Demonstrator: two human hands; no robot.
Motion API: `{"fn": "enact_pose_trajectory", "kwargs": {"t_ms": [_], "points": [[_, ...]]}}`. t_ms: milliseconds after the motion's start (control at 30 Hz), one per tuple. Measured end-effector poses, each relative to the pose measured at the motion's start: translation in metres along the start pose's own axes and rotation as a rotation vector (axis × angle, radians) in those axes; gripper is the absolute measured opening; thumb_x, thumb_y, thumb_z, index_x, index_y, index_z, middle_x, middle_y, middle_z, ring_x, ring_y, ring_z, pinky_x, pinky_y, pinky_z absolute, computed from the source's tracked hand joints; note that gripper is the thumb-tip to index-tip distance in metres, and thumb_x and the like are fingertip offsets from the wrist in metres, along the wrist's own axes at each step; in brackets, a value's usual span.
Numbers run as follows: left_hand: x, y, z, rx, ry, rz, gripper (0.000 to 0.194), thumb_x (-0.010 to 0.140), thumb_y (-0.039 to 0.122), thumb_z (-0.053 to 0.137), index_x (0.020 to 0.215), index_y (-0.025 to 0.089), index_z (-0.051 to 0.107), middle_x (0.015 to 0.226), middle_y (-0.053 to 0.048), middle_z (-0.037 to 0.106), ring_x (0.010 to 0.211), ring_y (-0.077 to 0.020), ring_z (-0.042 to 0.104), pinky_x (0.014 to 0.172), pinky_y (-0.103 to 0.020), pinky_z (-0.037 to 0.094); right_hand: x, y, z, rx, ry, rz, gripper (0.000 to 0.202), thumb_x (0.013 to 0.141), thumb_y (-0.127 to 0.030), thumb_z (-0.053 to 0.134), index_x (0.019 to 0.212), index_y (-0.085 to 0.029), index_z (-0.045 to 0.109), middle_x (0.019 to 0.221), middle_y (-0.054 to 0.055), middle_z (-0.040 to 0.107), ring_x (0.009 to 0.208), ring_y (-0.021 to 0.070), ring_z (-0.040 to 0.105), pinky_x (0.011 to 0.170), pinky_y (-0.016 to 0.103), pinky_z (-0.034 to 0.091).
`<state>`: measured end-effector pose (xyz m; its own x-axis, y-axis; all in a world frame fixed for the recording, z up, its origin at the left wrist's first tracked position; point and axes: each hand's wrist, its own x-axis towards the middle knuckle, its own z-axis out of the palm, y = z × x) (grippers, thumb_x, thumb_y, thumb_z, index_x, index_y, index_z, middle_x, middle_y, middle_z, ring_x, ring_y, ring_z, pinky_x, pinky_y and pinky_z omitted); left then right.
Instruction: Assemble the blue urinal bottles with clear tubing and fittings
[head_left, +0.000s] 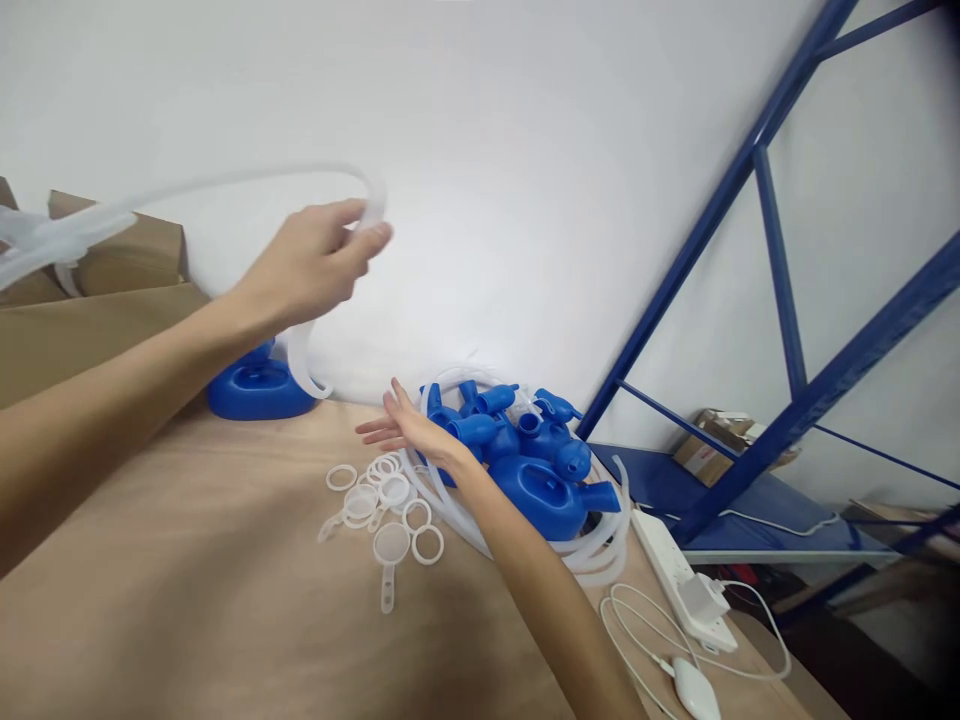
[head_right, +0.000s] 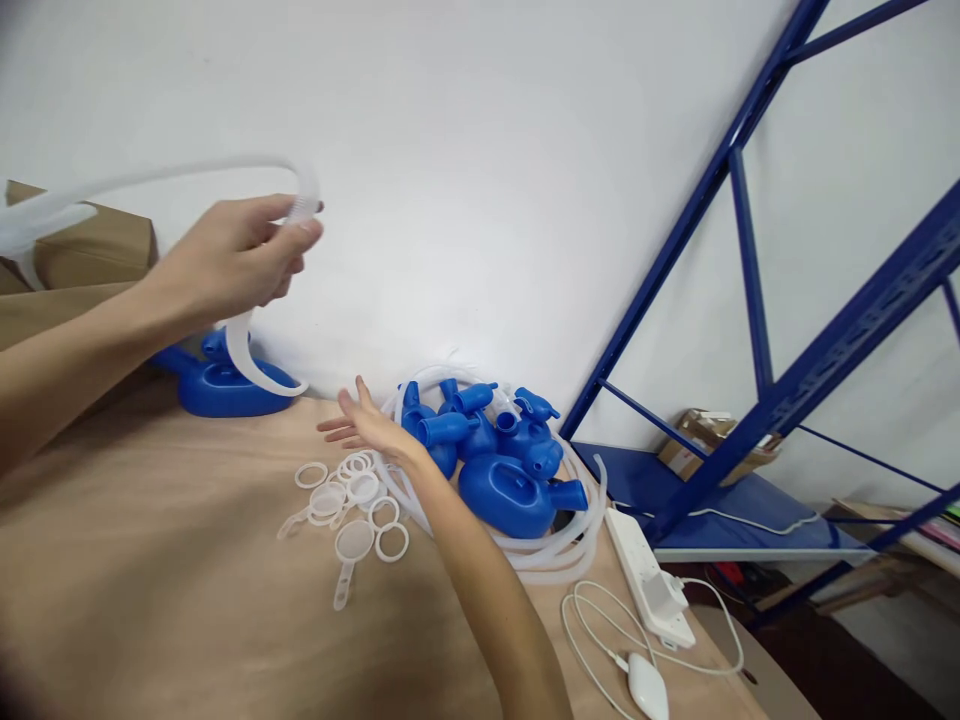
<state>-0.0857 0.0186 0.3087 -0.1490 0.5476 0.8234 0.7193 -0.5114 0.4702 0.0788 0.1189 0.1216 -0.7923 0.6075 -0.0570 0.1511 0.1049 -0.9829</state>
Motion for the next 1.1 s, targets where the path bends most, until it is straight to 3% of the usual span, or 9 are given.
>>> {"fn": "enact_pose_trajectory", "kwargs": {"t_ms": [100,233,333,467,600,733,800,967,1100], "points": [[0.002,0.038,0.019,0.026,-0.079,0.121,0.024,0.105,0.028,0.053,0.087,0.016,0.063,0.061,0.008,0.047,0.048,-0.0036,0.045,0.055,-0.015,0.03,0.006,-0.01,0.017,0.383,-0.088,0.073,0.097,0.097,-0.082,0.026,0.168,-0.021,0.002,0.125,0.018,0.074,0.1,0.0263,0.077,0.095,0.046,0.059],[-0.003,0.052,0.028,-0.225,-0.195,0.076,0.012,0.1,0.02,0.06,0.093,0.017,0.068,0.062,0.006,0.05,0.047,-0.005,0.044,0.048,-0.014,0.03,0.02,-0.019,0.037,0.78,-0.166,0.03,0.09,0.099,-0.07,0.048,0.164,-0.021,0.01,0.127,0.018,0.07,0.098,0.0275,0.078,0.08,0.044,0.064],[-0.011,0.045,0.021,-0.43,-0.359,-0.04,0.008,0.098,0.021,0.064,0.095,0.018,0.071,0.06,0.003,0.052,0.046,-0.0086,0.045,0.042,-0.017,0.036,0.032,-0.025,0.043,1.059,-0.035,0.028,0.07,0.103,-0.05,0.058,0.157,-0.017,0.029,0.127,0.019,0.068,0.097,0.0251,0.078,0.072,0.037,0.066],[-0.024,0.033,-0.001,-0.512,-0.507,-0.051,0.019,0.101,0.021,0.058,0.111,0.019,0.073,0.057,0.002,0.045,0.044,-0.0107,0.042,0.037,-0.02,0.036,0.044,-0.029,0.035,1.209,0.223,0.071,0.029,0.103,-0.015,0.057,0.132,-0.011,0.054,0.099,0.008,0.071,0.069,0.0127,0.072,0.06,0.021,0.063],[-0.029,0.025,-0.02,-0.632,-0.439,-0.093,0.029,0.104,0.016,0.046,0.117,0.015,0.073,0.052,0.005,0.037,0.041,-0.0089,0.035,0.036,-0.018,0.032,0.042,-0.029,0.023,1.207,0.343,0.003,0.011,0.104,-0.013,0.054,0.112,-0.012,0.062,0.078,0.0,0.067,0.062,0.01,0.066,0.06,0.017,0.06],[-0.024,0.023,-0.032,-0.748,-0.145,-0.165,0.037,0.109,0.017,0.031,0.109,0.014,0.068,0.048,0.007,0.031,0.036,-0.0063,0.025,0.035,-0.014,0.025,0.028,-0.035,0.016,1.132,0.4,-0.13,0.008,0.094,-0.008,0.064,0.098,-0.015,0.067,0.075,-0.001,0.071,0.065,0.0108,0.066,0.066,0.02,0.06],[-0.019,0.023,-0.038,-0.729,-0.053,-0.2,0.04,0.111,0.021,0.027,0.11,0.015,0.066,0.047,0.008,0.03,0.032,-0.0055,0.021,0.035,-0.013,0.024,0.017,-0.043,0.011,1.074,0.415,-0.211,0.013,0.087,-0.005,0.07,0.093,-0.017,0.068,0.078,-0.002,0.073,0.067,0.0108,0.066,0.065,0.02,0.058],[-0.005,0.012,-0.044,-0.762,-0.019,-0.203,0.046,0.113,0.03,0.02,0.122,0.016,0.063,0.047,0.009,0.028,0.031,-0.0061,0.02,0.037,-0.016,0.03,-0.033,-0.072,-0.01,0.812,0.504,-0.563,0.042,0.075,-0.011,0.08,0.111,-0.027,0.065,0.086,-0.009,0.07,0.074,0.0067,0.069,0.06,0.014,0.052],[0.0,-0.002,-0.024,-0.868,-0.05,-0.267,0.046,0.113,0.033,0.02,0.122,0.019,0.063,0.048,0.009,0.032,0.033,-0.0075,0.021,0.037,-0.018,0.03,-0.085,-0.089,-0.028,0.334,0.584,-0.792,0.061,0.071,-0.023,0.088,0.121,-0.032,0.054,0.083,-0.009,0.07,0.083,0.0145,0.075,0.057,0.019,0.053]]}}
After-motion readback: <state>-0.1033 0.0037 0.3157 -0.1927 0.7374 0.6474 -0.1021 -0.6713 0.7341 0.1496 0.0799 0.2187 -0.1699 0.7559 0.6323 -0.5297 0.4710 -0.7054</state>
